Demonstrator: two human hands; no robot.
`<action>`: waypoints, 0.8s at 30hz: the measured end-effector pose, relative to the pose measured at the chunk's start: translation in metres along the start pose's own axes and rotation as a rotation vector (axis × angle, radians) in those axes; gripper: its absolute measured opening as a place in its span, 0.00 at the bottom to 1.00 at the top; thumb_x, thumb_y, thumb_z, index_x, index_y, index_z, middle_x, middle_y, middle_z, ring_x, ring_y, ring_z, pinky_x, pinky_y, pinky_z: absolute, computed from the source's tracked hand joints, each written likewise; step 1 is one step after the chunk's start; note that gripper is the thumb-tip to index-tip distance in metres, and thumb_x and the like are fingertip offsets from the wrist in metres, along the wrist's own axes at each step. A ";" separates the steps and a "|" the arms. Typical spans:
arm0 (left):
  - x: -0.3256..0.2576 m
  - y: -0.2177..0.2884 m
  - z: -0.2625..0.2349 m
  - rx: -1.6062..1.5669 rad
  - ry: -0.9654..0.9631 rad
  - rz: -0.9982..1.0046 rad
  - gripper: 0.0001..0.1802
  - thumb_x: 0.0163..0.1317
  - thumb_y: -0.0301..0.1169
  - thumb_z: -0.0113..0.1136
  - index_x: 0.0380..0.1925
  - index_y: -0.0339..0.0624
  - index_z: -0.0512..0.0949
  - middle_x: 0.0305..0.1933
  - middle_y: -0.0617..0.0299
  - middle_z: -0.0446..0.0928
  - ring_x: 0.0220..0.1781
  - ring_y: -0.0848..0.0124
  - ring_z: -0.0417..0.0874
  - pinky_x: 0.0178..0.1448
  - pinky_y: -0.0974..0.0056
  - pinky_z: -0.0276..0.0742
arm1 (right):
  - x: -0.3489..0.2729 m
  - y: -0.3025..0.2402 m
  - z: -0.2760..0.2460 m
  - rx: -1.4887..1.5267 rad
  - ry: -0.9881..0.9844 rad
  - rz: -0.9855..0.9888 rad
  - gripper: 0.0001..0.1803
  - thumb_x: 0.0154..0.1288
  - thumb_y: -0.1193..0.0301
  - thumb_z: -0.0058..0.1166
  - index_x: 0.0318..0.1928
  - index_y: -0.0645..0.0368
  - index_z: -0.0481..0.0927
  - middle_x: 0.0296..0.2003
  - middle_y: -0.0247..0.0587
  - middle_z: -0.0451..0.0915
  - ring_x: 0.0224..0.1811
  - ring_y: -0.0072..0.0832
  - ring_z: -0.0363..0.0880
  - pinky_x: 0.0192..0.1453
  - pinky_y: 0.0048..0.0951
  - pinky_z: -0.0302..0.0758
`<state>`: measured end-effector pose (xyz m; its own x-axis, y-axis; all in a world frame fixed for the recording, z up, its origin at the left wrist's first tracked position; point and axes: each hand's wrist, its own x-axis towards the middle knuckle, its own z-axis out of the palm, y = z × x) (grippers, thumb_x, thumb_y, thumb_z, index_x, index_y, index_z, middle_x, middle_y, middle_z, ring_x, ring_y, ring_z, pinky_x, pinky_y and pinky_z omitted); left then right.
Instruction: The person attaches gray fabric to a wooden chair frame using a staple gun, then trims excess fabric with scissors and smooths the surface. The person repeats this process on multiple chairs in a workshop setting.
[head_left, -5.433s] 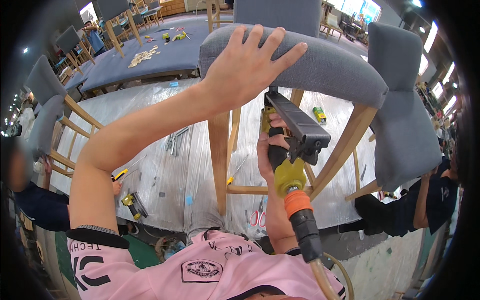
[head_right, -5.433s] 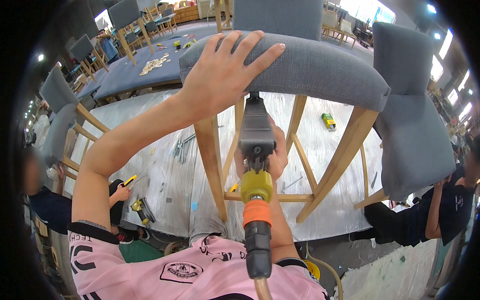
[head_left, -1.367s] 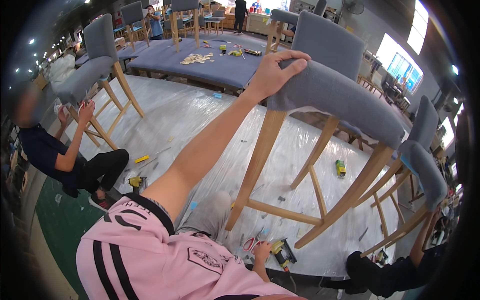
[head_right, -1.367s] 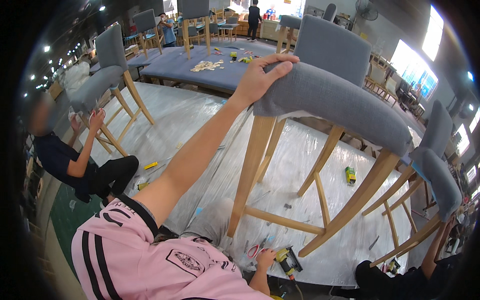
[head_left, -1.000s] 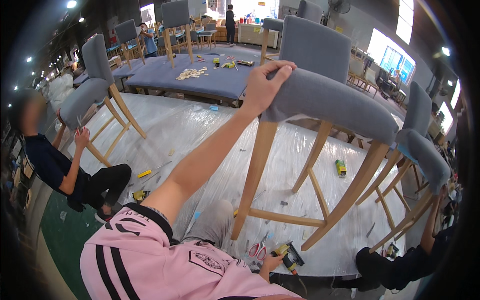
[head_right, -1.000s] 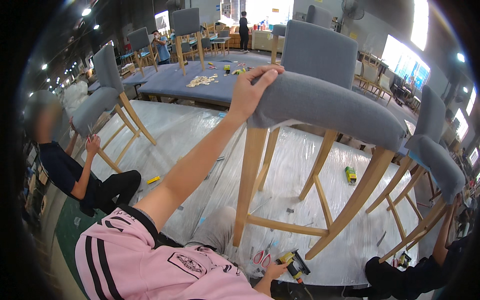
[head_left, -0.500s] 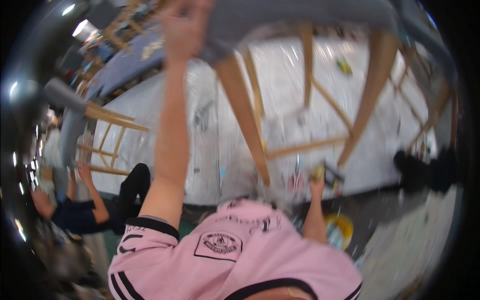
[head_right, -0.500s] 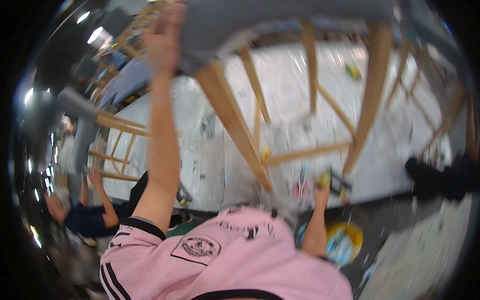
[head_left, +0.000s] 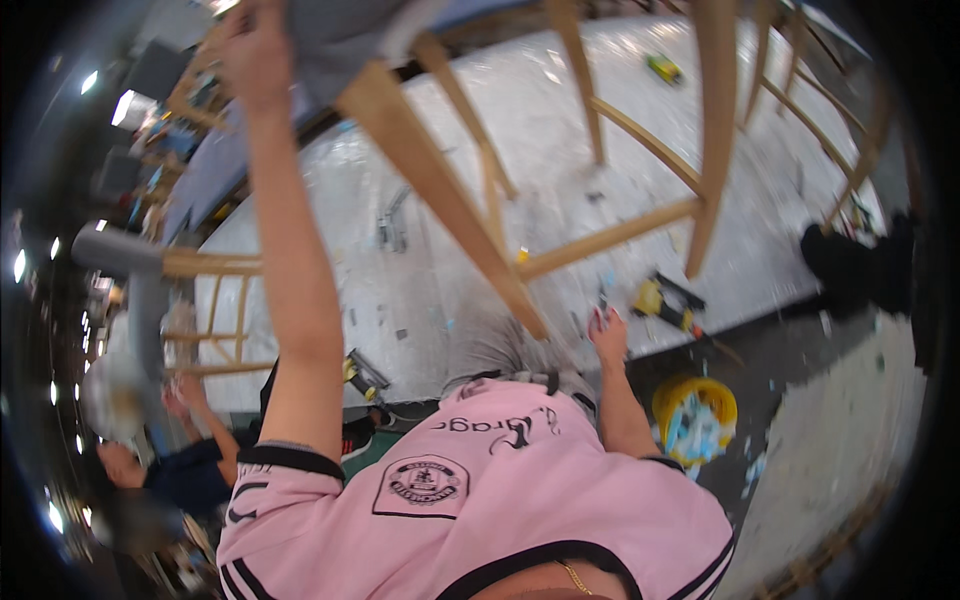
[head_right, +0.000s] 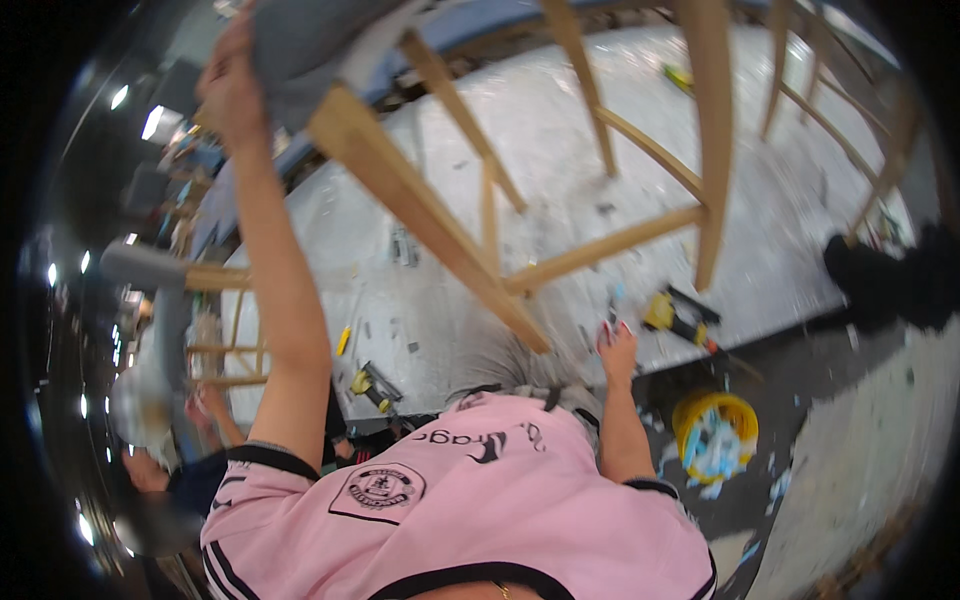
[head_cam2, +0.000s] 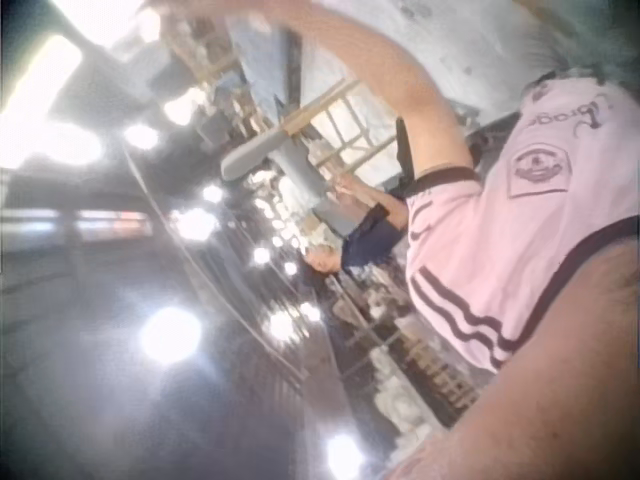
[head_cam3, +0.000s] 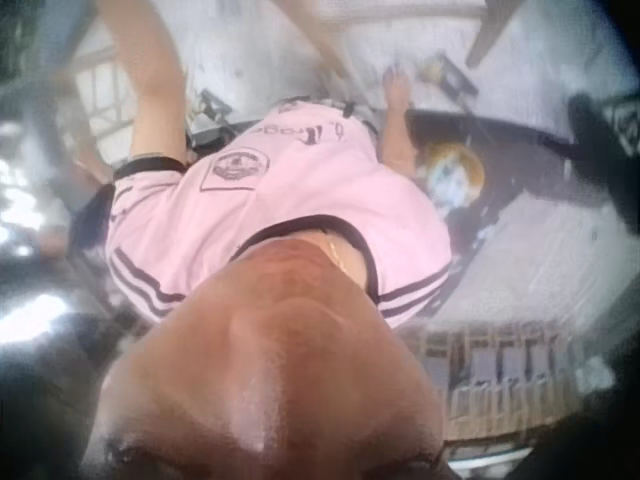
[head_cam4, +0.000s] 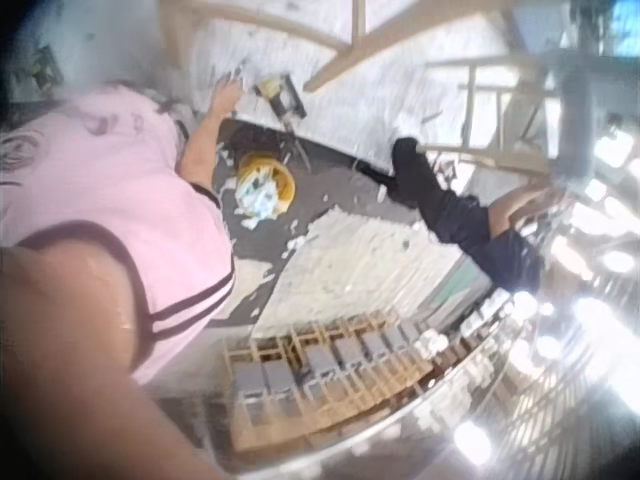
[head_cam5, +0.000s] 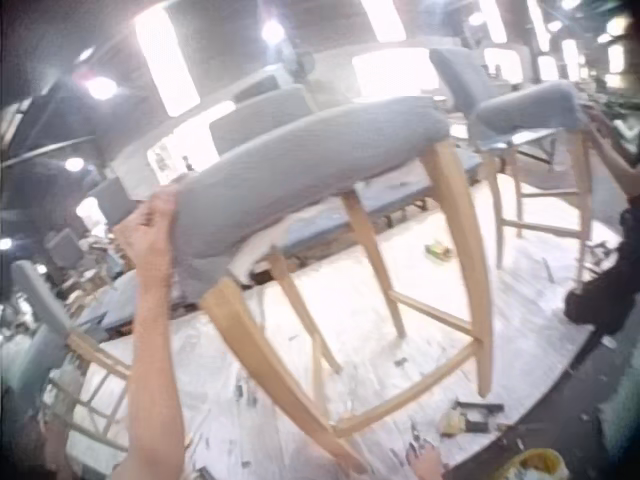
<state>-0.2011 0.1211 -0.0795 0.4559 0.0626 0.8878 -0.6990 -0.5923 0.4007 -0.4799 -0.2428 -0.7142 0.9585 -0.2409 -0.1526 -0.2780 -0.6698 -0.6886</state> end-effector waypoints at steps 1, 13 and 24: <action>0.007 -0.012 -0.020 0.108 -0.035 -0.005 0.32 0.68 0.50 0.67 0.61 0.35 0.82 0.57 0.53 0.86 0.60 0.66 0.84 0.69 0.64 0.74 | 0.005 0.014 0.011 0.002 0.039 -0.082 0.28 0.61 0.63 0.65 0.58 0.63 0.75 0.51 0.60 0.80 0.52 0.58 0.80 0.58 0.52 0.77; -0.014 0.048 -0.008 0.029 -0.236 -0.003 0.38 0.65 0.45 0.73 0.70 0.40 0.71 0.69 0.50 0.74 0.71 0.63 0.72 0.75 0.60 0.65 | -0.056 0.007 -0.106 0.880 -0.787 0.166 0.44 0.63 0.73 0.67 0.77 0.57 0.61 0.46 0.44 0.84 0.41 0.27 0.84 0.43 0.30 0.82; -0.027 0.062 -0.023 0.249 -0.433 0.212 0.48 0.66 0.45 0.71 0.77 0.38 0.56 0.77 0.43 0.61 0.80 0.52 0.60 0.82 0.53 0.55 | -0.007 -0.269 -0.239 0.902 -0.540 -0.366 0.36 0.56 0.76 0.75 0.64 0.61 0.73 0.42 0.36 0.81 0.39 0.21 0.78 0.42 0.24 0.77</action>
<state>-0.2697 0.1014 -0.0735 0.5414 -0.3845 0.7477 -0.6727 -0.7316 0.1108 -0.4266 -0.2287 -0.3586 0.9359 0.3510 0.0282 -0.0347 0.1715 -0.9846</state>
